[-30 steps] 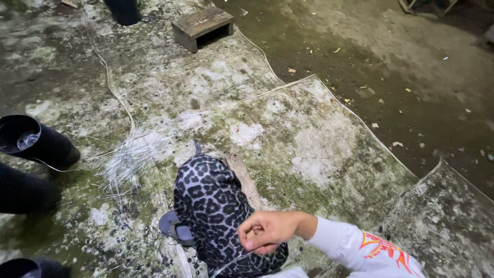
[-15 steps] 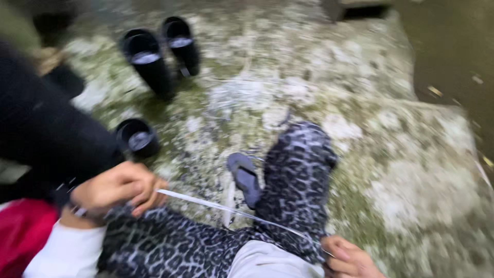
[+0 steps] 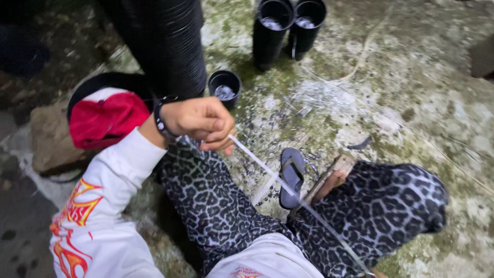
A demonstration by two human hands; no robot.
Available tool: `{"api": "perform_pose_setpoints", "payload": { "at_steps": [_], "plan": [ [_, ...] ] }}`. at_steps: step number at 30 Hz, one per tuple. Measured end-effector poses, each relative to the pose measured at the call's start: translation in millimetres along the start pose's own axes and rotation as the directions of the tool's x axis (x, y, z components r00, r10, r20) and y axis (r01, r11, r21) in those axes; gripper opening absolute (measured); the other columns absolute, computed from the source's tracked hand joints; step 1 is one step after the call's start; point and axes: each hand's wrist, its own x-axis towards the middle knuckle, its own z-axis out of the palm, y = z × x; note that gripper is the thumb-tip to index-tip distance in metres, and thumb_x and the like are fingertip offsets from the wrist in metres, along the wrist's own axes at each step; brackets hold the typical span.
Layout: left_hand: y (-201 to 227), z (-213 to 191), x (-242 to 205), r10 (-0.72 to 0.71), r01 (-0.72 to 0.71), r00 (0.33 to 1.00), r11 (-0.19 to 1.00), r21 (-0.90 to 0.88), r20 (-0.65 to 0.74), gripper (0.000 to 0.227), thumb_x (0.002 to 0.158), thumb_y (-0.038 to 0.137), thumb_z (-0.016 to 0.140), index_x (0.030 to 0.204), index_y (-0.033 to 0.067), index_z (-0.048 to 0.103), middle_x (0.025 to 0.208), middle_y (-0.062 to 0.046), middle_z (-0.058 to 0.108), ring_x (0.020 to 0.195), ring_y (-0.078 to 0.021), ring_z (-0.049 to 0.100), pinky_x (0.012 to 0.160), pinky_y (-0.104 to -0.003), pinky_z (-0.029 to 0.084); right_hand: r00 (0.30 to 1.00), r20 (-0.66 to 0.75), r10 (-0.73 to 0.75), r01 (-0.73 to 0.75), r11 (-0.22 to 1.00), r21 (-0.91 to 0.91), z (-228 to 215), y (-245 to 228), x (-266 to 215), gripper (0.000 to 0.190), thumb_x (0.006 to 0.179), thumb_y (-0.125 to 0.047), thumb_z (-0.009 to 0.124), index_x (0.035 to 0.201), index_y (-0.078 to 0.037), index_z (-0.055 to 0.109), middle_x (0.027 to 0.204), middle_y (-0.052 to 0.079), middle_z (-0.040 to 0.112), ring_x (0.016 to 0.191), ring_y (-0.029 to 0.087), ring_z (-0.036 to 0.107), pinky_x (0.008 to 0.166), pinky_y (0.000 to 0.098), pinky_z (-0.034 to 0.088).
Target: The person sits on the floor and uses their hands to pick up thin metal wires and small black plastic pieces. They thread the wires through the plastic components and place the assembled units into a nearby black container.
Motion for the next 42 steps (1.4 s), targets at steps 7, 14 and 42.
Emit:
{"api": "perform_pose_setpoints", "payload": {
  "at_steps": [7,14,42],
  "plan": [
    [10,21,-15,0.017,-0.022,0.998,0.996,-0.085,-0.055,0.042,0.112,0.036,0.057,0.087,0.0029,0.062,0.073,-0.002,0.059,0.071,-0.0119,0.06,0.098,-0.042,0.057,0.978,-0.041,-0.204,0.079,0.546,-0.834,-18,-52,6,0.031,0.098,-0.032,0.055,0.082,-0.006,0.057,0.063,0.005,0.055,0.052,0.018,0.053,0.048,0.0312,0.043],
    [9,88,-40,-0.279,0.295,0.94,0.953,0.062,-0.195,0.034,0.106,0.023,0.055,0.09,-0.0034,0.069,0.081,-0.004,0.07,0.07,-0.0106,0.07,0.071,-0.029,0.06,0.9,0.183,-0.396,0.246,0.113,-0.963,-34,-82,12,0.034,0.094,-0.034,0.06,0.077,-0.004,0.061,0.064,0.008,0.059,0.056,0.021,0.059,0.052,0.0335,0.048],
    [63,196,-61,-0.297,0.284,0.955,0.915,0.286,0.005,0.008,0.095,0.006,0.061,0.095,-0.0008,0.065,0.083,-0.013,0.071,0.079,-0.0244,0.072,0.071,-0.034,0.057,0.953,0.303,0.026,0.27,0.383,-0.883,-51,-131,46,0.037,0.099,-0.032,0.059,0.084,0.001,0.066,0.083,0.017,0.066,0.069,0.027,0.065,0.063,0.0411,0.057]
  ]
}}
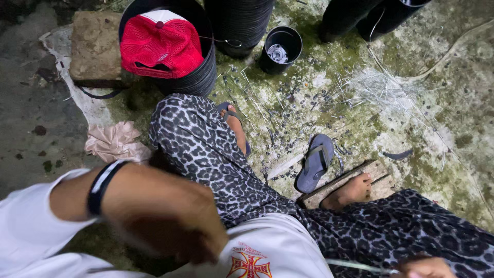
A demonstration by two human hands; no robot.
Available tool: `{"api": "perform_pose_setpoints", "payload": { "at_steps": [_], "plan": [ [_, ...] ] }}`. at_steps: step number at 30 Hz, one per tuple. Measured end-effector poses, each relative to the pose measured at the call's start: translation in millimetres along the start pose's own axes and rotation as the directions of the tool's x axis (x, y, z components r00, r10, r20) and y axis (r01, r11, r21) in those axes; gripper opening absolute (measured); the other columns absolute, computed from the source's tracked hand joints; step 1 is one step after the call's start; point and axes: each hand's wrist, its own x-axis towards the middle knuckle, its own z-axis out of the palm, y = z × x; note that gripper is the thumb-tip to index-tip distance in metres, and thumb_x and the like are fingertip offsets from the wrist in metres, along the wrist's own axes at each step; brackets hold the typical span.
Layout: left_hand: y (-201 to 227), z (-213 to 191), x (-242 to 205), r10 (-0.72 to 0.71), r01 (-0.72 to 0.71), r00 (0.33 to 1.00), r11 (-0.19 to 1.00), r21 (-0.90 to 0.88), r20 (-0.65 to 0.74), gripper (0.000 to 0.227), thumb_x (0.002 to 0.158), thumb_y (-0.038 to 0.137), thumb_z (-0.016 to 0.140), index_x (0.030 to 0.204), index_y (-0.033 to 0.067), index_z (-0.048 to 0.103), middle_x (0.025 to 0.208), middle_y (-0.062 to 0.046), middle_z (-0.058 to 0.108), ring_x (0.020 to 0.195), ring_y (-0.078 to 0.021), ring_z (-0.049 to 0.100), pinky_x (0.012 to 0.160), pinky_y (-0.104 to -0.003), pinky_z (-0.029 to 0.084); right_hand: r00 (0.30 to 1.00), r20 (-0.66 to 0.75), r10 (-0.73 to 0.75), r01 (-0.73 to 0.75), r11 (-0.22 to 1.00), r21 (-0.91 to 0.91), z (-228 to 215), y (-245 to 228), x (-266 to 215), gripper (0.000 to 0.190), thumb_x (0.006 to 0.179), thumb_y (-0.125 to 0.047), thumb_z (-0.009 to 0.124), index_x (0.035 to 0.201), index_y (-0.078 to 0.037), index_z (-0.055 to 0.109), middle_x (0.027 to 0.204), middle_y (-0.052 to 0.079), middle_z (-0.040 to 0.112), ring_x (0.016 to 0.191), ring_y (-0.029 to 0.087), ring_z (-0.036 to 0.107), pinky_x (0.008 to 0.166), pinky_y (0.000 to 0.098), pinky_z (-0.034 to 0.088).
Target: The person sits on the floor and uses their hands to pick up thin metal wires and small black plastic pieces. They thread the wires through the plastic components and place the assembled units into a nearby black container.
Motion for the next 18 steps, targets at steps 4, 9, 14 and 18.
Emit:
{"api": "perform_pose_setpoints", "payload": {
  "at_steps": [4,9,14,18],
  "plan": [
    [-44,-19,4,-0.069,0.048,0.993,0.978,-0.204,-0.099,0.013,0.098,0.004,0.057,0.093,-0.0014,0.068,0.082,-0.008,0.071,0.074,-0.0165,0.07,0.069,-0.032,0.059,0.991,0.09,-0.097,0.102,0.993,-0.051,-28,-22,18,0.037,0.102,-0.031,0.058,0.087,0.002,0.067,0.087,0.018,0.067,0.072,0.027,0.065,0.064,0.0411,0.058],
    [-113,-47,18,0.173,-0.294,0.843,0.941,-0.167,-0.509,0.019,0.11,0.012,0.053,0.102,-0.0022,0.062,0.094,-0.008,0.067,0.084,-0.013,0.066,0.079,-0.029,0.055,0.948,-0.259,-0.182,0.224,0.964,0.141,-36,1,24,0.041,0.108,-0.027,0.051,0.078,-0.001,0.058,0.099,0.023,0.052,0.07,0.028,0.051,0.06,0.0452,0.049],
    [-158,-42,35,0.269,-0.403,0.84,0.891,-0.209,-0.472,0.039,0.123,0.022,0.046,0.092,0.001,0.056,0.086,-0.004,0.06,0.08,-0.0109,0.061,0.085,-0.028,0.053,0.905,0.088,-0.417,0.232,0.654,0.72,-60,26,63,0.034,0.106,-0.022,0.057,0.103,0.011,0.053,0.102,0.032,0.061,0.079,0.038,0.065,0.062,0.0488,0.055],
    [-154,-49,14,0.287,-0.347,0.786,0.938,-0.008,-0.547,0.033,0.114,0.022,0.047,0.094,-0.0003,0.063,0.089,-0.006,0.067,0.085,-0.0141,0.066,0.083,-0.03,0.054,0.928,-0.043,-0.369,0.363,0.925,-0.115,-39,-17,61,0.021,0.105,-0.021,0.056,0.097,-0.005,0.066,0.107,0.021,0.066,0.094,0.03,0.075,0.084,0.0475,0.064]
  ]
}}
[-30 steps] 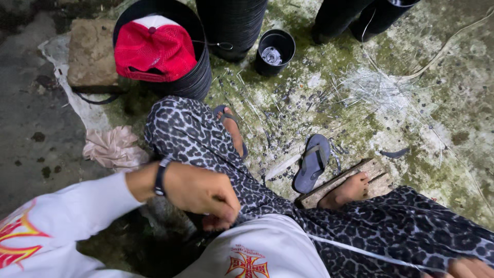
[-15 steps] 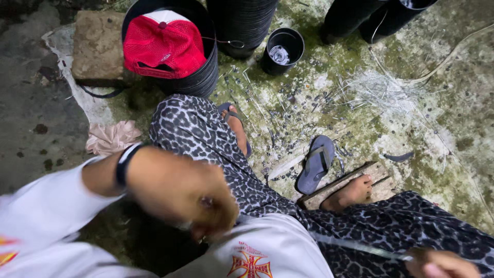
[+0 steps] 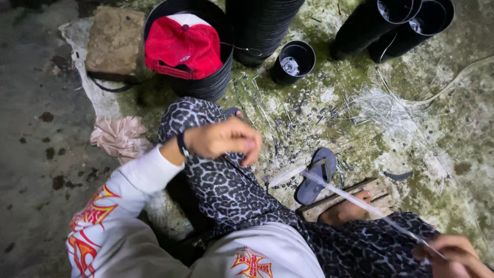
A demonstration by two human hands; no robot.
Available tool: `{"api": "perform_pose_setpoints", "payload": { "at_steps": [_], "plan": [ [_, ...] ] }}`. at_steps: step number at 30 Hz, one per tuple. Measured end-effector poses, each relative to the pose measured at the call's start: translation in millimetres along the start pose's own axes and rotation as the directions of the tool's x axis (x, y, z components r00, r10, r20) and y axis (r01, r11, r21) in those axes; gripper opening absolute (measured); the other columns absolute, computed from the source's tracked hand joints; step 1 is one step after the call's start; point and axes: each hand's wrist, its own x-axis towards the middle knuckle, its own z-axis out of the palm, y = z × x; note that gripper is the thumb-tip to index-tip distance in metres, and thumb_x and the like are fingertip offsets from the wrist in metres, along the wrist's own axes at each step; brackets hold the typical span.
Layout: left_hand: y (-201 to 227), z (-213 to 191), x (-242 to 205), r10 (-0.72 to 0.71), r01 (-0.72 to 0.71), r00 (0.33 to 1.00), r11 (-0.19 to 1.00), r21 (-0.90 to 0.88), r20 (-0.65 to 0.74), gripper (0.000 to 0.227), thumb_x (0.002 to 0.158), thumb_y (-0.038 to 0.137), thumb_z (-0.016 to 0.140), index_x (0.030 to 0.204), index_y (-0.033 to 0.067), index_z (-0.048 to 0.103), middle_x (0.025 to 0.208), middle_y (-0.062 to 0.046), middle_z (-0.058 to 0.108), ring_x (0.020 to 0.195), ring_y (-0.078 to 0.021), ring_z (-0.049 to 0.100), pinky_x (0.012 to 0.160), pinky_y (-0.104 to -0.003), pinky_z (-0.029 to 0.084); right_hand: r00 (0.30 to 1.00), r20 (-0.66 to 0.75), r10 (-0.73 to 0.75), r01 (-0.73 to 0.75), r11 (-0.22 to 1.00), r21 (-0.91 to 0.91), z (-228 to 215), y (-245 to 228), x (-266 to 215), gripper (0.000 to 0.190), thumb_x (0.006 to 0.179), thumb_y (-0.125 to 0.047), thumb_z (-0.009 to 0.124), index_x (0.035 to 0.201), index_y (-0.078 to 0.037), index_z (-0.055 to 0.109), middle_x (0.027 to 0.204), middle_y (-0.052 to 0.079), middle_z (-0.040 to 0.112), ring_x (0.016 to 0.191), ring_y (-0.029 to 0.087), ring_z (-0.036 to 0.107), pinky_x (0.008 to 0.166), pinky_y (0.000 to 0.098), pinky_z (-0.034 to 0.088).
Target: The person sits on the floor and uses their hands to pick up thin metal wires and small black plastic pieces. They thread the wires through the plastic components and place the assembled units into a nearby black container.
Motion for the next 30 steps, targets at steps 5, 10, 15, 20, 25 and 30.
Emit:
{"api": "perform_pose_setpoints", "payload": {
  "at_steps": [5,10,15,20,25,30],
  "plan": [
    [30,-13,-5,0.122,-0.076,0.95,0.983,0.167,-0.288,0.023,0.105,0.012,0.05,0.091,-0.0033,0.06,0.111,-0.009,0.059,0.094,-0.0151,0.063,0.084,-0.031,0.057,0.953,-0.161,0.259,-0.15,0.859,0.49,70,-75,68,0.03,0.102,0.004,0.052,0.13,0.011,0.058,0.116,0.036,0.062,0.103,0.041,0.067,0.087,0.0567,0.056],
    [30,-38,-34,0.317,-0.093,0.754,0.918,0.385,-0.575,0.021,0.11,0.011,0.053,0.109,-0.0023,0.069,0.107,-0.008,0.068,0.095,-0.0145,0.07,0.088,-0.03,0.061,0.982,-0.071,0.173,-0.074,0.706,0.704,128,-101,113,0.071,0.091,0.011,0.053,0.16,0.001,0.039,0.143,0.034,0.053,0.102,0.039,0.068,0.089,0.0513,0.055],
    [8,-88,-107,0.327,-0.055,0.402,0.941,0.333,-0.856,0.021,0.114,0.011,0.056,0.118,-0.0055,0.067,0.112,-0.011,0.07,0.099,-0.0169,0.068,0.093,-0.032,0.058,0.945,-0.135,0.298,-0.199,0.852,0.485,159,-64,95,0.061,0.094,0.009,0.048,0.155,0.005,0.04,0.139,0.035,0.055,0.099,0.035,0.068,0.08,0.0463,0.054],
    [-25,-120,-159,0.243,-0.23,0.072,0.948,0.221,-0.967,0.022,0.112,0.012,0.057,0.119,-0.0076,0.066,0.11,-0.014,0.07,0.098,-0.019,0.07,0.092,-0.032,0.06,0.918,-0.164,0.362,-0.258,0.856,0.449,162,-34,74,0.054,0.096,0.009,0.047,0.15,0.008,0.042,0.13,0.036,0.057,0.095,0.031,0.066,0.078,0.046,0.054],
    [-39,-128,-168,0.391,-0.051,-0.105,0.916,0.398,-0.914,0.022,0.109,0.009,0.058,0.117,-0.0094,0.066,0.109,-0.014,0.072,0.091,-0.0191,0.073,0.084,-0.031,0.062,0.92,-0.175,0.351,-0.269,0.889,0.371,165,-29,70,0.052,0.095,0.011,0.048,0.147,0.01,0.042,0.126,0.034,0.058,0.094,0.029,0.066,0.077,0.0435,0.054],
    [-3,-108,-163,0.663,0.331,-0.003,0.707,0.625,-0.748,0.019,0.114,0.006,0.057,0.116,-0.0096,0.068,0.113,-0.013,0.07,0.097,-0.0198,0.075,0.087,-0.03,0.062,0.9,-0.19,0.391,-0.316,0.889,0.331,168,-32,66,0.05,0.095,0.012,0.048,0.145,0.01,0.043,0.123,0.033,0.06,0.092,0.028,0.067,0.077,0.0422,0.054]
  ]
}}
